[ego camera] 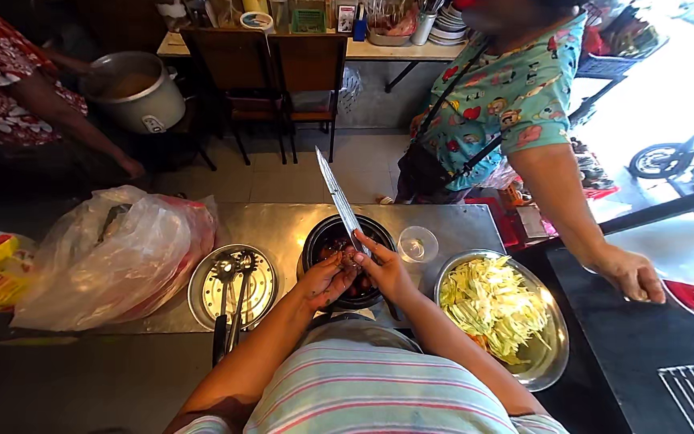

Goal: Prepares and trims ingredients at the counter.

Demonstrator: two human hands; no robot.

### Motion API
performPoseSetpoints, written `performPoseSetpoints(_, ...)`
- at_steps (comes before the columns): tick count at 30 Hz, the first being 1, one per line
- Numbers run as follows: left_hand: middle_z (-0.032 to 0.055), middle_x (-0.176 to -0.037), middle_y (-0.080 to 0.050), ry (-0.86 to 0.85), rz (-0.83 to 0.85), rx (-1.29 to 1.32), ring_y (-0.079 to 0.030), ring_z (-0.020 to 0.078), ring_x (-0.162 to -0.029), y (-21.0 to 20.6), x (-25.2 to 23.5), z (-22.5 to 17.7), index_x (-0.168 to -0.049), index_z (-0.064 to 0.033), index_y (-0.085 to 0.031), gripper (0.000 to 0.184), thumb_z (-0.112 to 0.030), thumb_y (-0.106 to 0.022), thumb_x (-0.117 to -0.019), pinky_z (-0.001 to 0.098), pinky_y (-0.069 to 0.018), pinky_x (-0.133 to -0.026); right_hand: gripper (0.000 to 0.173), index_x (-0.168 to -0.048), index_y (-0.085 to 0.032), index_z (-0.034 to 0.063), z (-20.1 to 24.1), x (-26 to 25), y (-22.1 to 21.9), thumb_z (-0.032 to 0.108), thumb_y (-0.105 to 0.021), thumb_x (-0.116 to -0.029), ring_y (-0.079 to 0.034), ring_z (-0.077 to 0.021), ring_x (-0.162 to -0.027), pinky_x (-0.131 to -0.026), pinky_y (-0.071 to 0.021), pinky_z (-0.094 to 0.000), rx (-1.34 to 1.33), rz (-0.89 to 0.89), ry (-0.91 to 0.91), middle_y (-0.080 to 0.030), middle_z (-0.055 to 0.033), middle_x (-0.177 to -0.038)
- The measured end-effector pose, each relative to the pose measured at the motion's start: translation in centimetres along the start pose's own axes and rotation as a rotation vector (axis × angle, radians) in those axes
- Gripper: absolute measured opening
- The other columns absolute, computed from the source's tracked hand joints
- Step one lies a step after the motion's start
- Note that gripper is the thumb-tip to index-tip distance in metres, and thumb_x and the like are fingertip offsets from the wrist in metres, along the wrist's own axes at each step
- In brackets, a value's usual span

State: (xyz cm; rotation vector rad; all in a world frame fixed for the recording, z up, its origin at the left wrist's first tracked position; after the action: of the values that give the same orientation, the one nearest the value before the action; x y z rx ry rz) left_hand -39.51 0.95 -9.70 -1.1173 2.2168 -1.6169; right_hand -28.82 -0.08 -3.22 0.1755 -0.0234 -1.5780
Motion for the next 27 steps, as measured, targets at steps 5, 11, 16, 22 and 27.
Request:
performPoseSetpoints(5, 0.0111, -0.110, -0.070, -0.082, -0.065, -0.098, -0.071, 0.0177, -0.101, 0.2, -0.2, -1.0, -0.126, 0.0011, -0.054, 0.023, -0.006, -0.039, -0.1105, 0.0308, -0.0581, -0.097, 0.037, -0.136, -0.071, 0.0224, 0.5, -0.1, 1.6, 0.036, -0.066, -0.1011, -0.072, -0.0176, -0.098, -0.090, -0.0578, -0.0380, 0.470, -0.181, 0.213, -0.076, -0.0102, -0.110)
performPoseSetpoints(11, 0.0136, -0.120, -0.066, -0.189, -0.158, -0.346, -0.069, 0.0167, -0.105, -0.1, -0.1, -2.3, -0.136, 0.0068, -0.050, 0.031, -0.009, -0.042, -0.1107, 0.0301, -0.0567, -0.098, 0.031, -0.130, -0.074, 0.0320, 2.3, 0.7, 1.2, 0.039, -0.062, -0.1023, -0.065, -0.0238, -0.064, -0.058, -0.0536, -0.0396, 0.907, -0.290, 0.342, -0.069, -0.0114, -0.079)
performPoseSetpoints(16, 0.0076, -0.096, -0.068, -0.245, -0.368, -0.350, -0.069, 0.0128, -0.086, 1.7, -0.3, -2.1, -0.118, 0.0005, -0.055, 0.014, -0.002, -0.046, -0.1067, 0.0282, -0.0590, -0.082, 0.032, -0.131, -0.073, 0.0357, 2.2, 1.5, -1.8, 0.043, -0.057, -0.1043, -0.064, -0.0251, -0.062, -0.054, -0.0534, -0.0415, 0.918, -0.111, 0.414, -0.067, -0.0115, -0.080)
performPoseSetpoints(22, 0.0164, -0.129, -0.062, -0.273, -0.380, -0.339, -0.067, 0.0187, -0.110, 3.7, -1.0, -3.8, -0.142, 0.0067, -0.046, 0.035, -0.008, -0.044, -0.1102, 0.0306, -0.0560, -0.098, 0.036, -0.135, -0.071, 0.0317, 2.3, 0.0, 0.6, 0.043, -0.061, -0.1021, -0.071, -0.0282, -0.078, -0.069, -0.0581, -0.0487, 0.823, -0.142, 0.204, -0.074, -0.0125, -0.093)
performPoseSetpoints(27, 0.0187, -0.138, -0.058, -0.245, -0.329, -0.326, -0.065, 0.0210, -0.119, 3.8, -0.8, -4.2, -0.145, 0.0060, -0.043, 0.038, -0.009, -0.045, -0.1101, 0.0316, -0.0537, -0.104, 0.051, -0.152, -0.047, 0.0475, -1.8, -3.1, 2.7, 0.060, -0.049, -0.1035, -0.069, -0.0366, -0.102, -0.084, -0.0544, -0.0562, 1.104, 0.066, -0.241, -0.070, -0.0159, -0.117)
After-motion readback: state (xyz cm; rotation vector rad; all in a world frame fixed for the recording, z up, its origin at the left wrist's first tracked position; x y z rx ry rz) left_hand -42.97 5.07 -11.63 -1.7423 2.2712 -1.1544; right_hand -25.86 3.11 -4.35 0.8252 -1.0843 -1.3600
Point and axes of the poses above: each hand's wrist, its own x-axis away from the middle knuckle, its own y-axis out of the back of the hand, z = x × y, the point moved 10 cm from there along -x, towards the middle knuckle
